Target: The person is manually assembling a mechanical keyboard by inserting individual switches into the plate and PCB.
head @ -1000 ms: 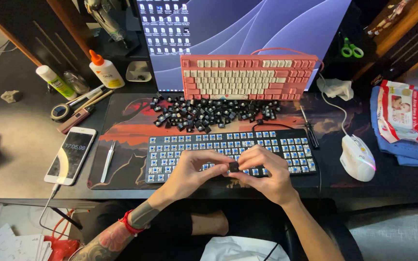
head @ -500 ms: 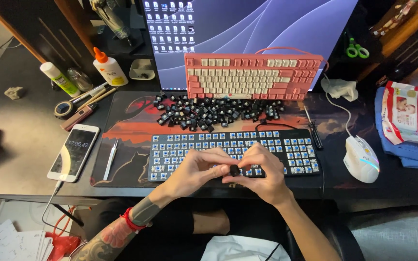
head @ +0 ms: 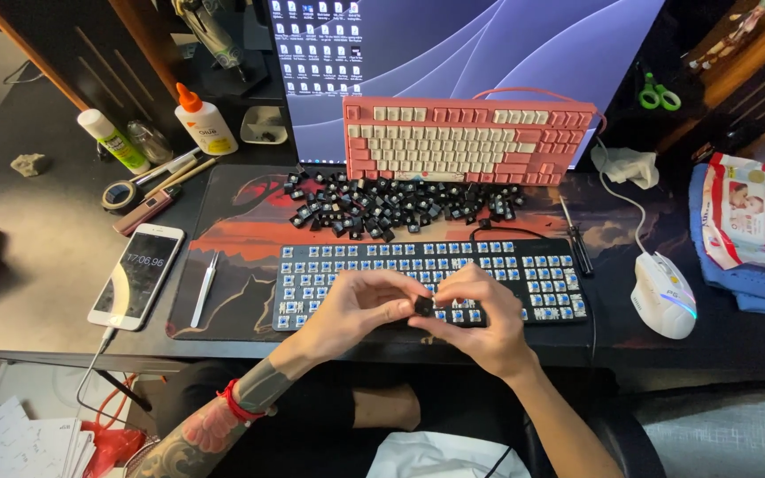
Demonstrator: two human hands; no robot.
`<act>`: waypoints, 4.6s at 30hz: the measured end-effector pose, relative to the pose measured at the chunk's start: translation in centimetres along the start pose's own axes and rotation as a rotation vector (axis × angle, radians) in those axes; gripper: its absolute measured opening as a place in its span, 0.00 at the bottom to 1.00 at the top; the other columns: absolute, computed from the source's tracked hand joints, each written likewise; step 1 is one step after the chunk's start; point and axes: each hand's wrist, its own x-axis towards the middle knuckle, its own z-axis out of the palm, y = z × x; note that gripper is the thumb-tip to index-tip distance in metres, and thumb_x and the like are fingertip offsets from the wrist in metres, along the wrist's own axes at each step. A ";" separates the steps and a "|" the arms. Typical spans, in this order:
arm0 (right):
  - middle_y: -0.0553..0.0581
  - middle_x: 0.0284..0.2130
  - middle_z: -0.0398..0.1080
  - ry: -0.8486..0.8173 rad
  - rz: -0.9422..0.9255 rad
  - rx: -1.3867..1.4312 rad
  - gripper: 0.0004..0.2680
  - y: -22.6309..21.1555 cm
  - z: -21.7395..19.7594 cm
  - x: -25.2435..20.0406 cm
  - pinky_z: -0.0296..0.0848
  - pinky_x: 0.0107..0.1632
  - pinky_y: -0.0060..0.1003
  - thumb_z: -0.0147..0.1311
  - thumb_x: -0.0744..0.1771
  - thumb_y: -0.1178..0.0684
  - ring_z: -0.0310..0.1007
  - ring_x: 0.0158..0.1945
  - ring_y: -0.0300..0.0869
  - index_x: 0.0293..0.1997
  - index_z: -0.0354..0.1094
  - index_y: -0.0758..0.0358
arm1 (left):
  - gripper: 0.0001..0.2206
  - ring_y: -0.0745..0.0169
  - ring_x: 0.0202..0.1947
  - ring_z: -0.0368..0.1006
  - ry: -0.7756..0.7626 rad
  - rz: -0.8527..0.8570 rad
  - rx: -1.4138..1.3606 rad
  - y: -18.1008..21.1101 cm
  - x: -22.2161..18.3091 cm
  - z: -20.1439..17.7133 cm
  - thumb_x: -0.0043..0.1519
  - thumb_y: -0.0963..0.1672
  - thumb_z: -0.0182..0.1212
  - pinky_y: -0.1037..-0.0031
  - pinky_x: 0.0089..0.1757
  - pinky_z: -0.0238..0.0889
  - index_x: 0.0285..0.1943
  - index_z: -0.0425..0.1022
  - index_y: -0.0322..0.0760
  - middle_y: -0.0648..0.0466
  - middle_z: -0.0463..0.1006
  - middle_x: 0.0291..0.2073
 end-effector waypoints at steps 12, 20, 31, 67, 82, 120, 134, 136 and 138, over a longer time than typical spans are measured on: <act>0.62 0.38 0.89 -0.055 0.027 0.053 0.10 -0.5 -1.0 0.7 0.89 0.42 0.47 0.80 0.65 0.65 0.90 0.39 0.54 0.49 0.88 0.68 | 0.13 0.45 0.47 0.94 0.085 0.123 -0.015 -1.4 0.0 -0.8 0.59 0.34 0.87 0.55 0.56 0.87 0.50 0.89 0.22 0.36 0.95 0.42; 0.62 0.40 0.89 -0.077 0.033 0.062 0.09 -0.5 -1.4 0.5 0.90 0.42 0.46 0.79 0.67 0.61 0.91 0.39 0.52 0.51 0.89 0.68 | 0.12 0.49 0.49 0.93 0.090 0.127 0.010 -1.0 0.0 -0.5 0.59 0.35 0.89 0.57 0.59 0.85 0.46 0.89 0.25 0.39 0.95 0.42; 0.62 0.42 0.89 -0.107 0.075 0.025 0.09 -1.3 -2.3 0.2 0.90 0.44 0.45 0.79 0.67 0.61 0.91 0.40 0.52 0.52 0.89 0.68 | 0.15 0.49 0.50 0.93 0.082 0.108 0.049 -1.0 -0.1 0.2 0.59 0.34 0.88 0.55 0.60 0.84 0.53 0.91 0.24 0.39 0.96 0.43; 0.59 0.49 0.88 -0.165 0.129 -0.397 0.19 -0.8 -9.5 -1.0 0.90 0.57 0.51 0.78 0.66 0.67 0.90 0.53 0.54 0.65 0.81 0.68 | 0.13 0.48 0.48 0.94 0.125 -0.008 0.406 0.3 0.0 0.6 0.66 0.34 0.78 0.53 0.56 0.84 0.59 0.90 0.32 0.42 0.98 0.45; 0.62 0.49 0.91 -0.222 0.416 -0.440 0.04 6.3 -17.4 -4.3 0.86 0.62 0.52 0.72 0.72 0.62 0.91 0.59 0.58 0.51 0.89 0.66 | 0.13 0.51 0.44 0.92 0.193 -0.027 0.447 1.4 -0.5 -0.5 0.65 0.35 0.79 0.51 0.57 0.83 0.58 0.92 0.34 0.42 0.97 0.41; 0.63 0.65 0.84 -0.779 0.539 -0.511 0.12 8.1 -4.8 7.4 0.80 0.73 0.54 0.62 0.77 0.51 0.81 0.74 0.58 0.69 0.81 0.61 | 0.21 0.31 0.75 0.78 0.112 -0.381 1.406 -0.7 7.9 -17.9 0.67 0.41 0.81 0.36 0.64 0.78 0.70 0.87 0.46 0.43 0.79 0.71; 0.66 0.54 0.89 -0.514 0.926 -0.567 0.20 15.3 -11.4 5.9 0.83 0.65 0.55 0.73 0.70 0.44 0.91 0.59 0.56 0.68 0.83 0.60 | 0.09 0.45 0.71 0.80 0.165 -0.225 1.485 -3.1 6.1 -20.9 0.74 0.46 0.75 0.51 0.64 0.82 0.62 0.87 0.53 0.56 0.79 0.68; 0.65 0.52 0.89 -0.508 0.880 -0.622 0.21 15.9 -10.6 5.6 0.83 0.64 0.57 0.74 0.69 0.41 0.91 0.58 0.58 0.67 0.83 0.63 | 0.10 0.44 0.70 0.81 0.151 -0.201 1.500 -2.9 6.0 -20.5 0.75 0.46 0.75 0.51 0.63 0.82 0.63 0.87 0.51 0.54 0.80 0.67; 0.65 0.49 0.89 -0.500 0.832 -0.678 0.23 18.1 -10.1 4.4 0.83 0.63 0.58 0.76 0.69 0.38 0.91 0.56 0.59 0.66 0.84 0.65 | 0.10 0.42 0.69 0.81 0.138 -0.173 1.517 -2.7 5.9 -20.2 0.75 0.46 0.74 0.50 0.63 0.82 0.64 0.87 0.49 0.53 0.80 0.66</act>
